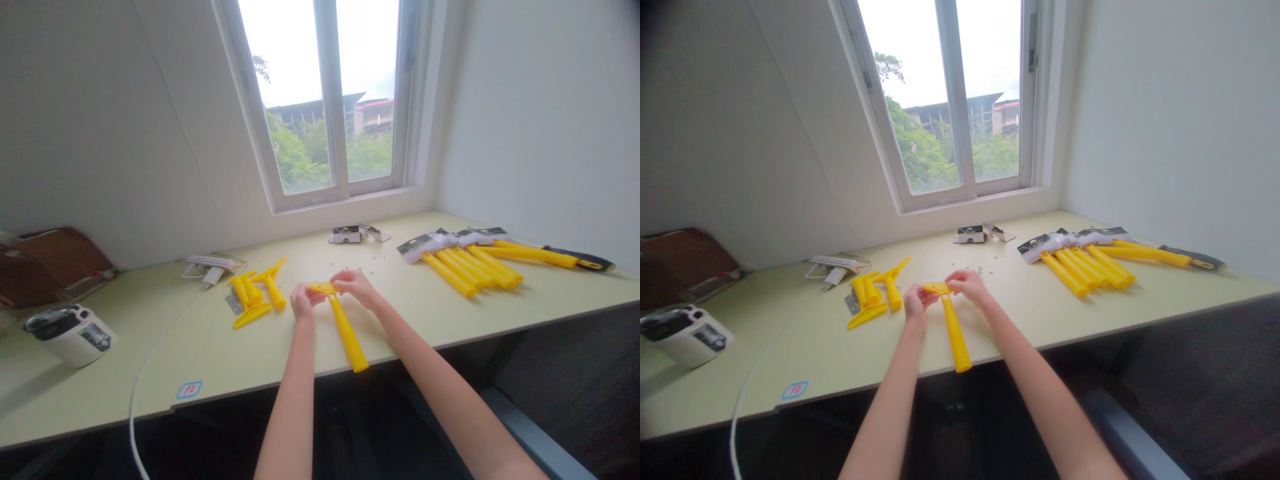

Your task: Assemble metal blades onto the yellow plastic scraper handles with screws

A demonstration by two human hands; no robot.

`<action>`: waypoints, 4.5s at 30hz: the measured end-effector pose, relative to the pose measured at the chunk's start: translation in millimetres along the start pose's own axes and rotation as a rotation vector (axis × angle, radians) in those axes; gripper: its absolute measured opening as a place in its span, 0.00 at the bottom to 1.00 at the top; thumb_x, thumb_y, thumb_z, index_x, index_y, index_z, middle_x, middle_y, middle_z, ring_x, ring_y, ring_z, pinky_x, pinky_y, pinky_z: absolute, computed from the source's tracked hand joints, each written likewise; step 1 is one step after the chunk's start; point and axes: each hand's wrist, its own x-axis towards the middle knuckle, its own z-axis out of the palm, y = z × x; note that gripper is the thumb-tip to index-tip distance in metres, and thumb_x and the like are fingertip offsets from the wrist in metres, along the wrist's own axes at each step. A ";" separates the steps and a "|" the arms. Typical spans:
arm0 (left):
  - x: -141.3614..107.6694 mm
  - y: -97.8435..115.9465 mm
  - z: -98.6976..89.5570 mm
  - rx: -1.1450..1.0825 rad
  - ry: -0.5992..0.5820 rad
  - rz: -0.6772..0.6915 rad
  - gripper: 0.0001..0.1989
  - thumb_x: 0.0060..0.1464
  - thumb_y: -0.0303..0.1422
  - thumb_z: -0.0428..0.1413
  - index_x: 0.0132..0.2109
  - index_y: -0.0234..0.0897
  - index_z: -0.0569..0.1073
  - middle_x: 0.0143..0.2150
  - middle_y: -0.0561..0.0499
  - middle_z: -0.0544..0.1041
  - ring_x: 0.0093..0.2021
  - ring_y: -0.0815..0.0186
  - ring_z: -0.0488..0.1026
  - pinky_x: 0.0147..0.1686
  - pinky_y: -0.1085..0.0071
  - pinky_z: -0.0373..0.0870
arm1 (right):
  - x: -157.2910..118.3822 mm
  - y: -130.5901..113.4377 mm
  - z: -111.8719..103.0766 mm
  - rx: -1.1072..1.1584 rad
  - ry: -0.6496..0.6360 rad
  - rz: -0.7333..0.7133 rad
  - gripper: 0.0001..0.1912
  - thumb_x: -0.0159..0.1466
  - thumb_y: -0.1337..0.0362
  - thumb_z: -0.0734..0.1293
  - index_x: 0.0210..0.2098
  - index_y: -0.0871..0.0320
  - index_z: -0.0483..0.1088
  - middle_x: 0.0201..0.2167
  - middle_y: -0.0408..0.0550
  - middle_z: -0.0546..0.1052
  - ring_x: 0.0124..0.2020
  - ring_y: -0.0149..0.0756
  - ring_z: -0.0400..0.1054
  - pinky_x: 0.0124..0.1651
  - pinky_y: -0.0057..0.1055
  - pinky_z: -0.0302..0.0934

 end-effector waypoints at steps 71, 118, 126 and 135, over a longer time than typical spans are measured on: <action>-1.7 -15.3 8.8 0.324 -0.493 -0.103 0.13 0.46 0.35 0.46 0.31 0.28 0.68 0.20 0.45 0.73 0.12 0.73 0.60 0.12 0.75 0.55 | 27.0 34.9 -77.1 -0.955 0.311 0.088 0.11 0.52 0.69 0.61 0.29 0.58 0.75 0.31 0.50 0.77 0.34 0.35 0.68 0.37 0.26 0.58; -3.6 -21.0 9.2 0.371 -0.598 -0.094 0.09 0.47 0.36 0.48 0.31 0.33 0.65 0.18 0.49 0.71 0.12 0.70 0.63 0.12 0.75 0.57 | 10.2 3.1 8.5 -0.685 -0.087 -0.456 0.10 0.52 0.76 0.57 0.22 0.58 0.65 0.23 0.43 0.66 0.26 0.29 0.57 0.31 0.25 0.51; -6.4 -16.4 11.1 0.380 -0.603 -0.077 0.09 0.47 0.35 0.47 0.32 0.32 0.65 0.18 0.49 0.71 0.12 0.70 0.63 0.12 0.75 0.58 | 7.2 2.3 2.8 -0.758 -0.133 -0.548 0.12 0.57 0.75 0.57 0.23 0.57 0.68 0.25 0.47 0.68 0.29 0.31 0.59 0.33 0.27 0.54; -4.9 -16.0 12.2 0.366 -0.600 -0.141 0.15 0.48 0.35 0.47 0.41 0.29 0.65 0.18 0.50 0.72 0.11 0.71 0.62 0.11 0.76 0.56 | 5.8 7.5 -3.0 -0.600 -0.027 -0.574 0.10 0.56 0.76 0.60 0.25 0.60 0.71 0.25 0.46 0.72 0.28 0.29 0.63 0.32 0.25 0.56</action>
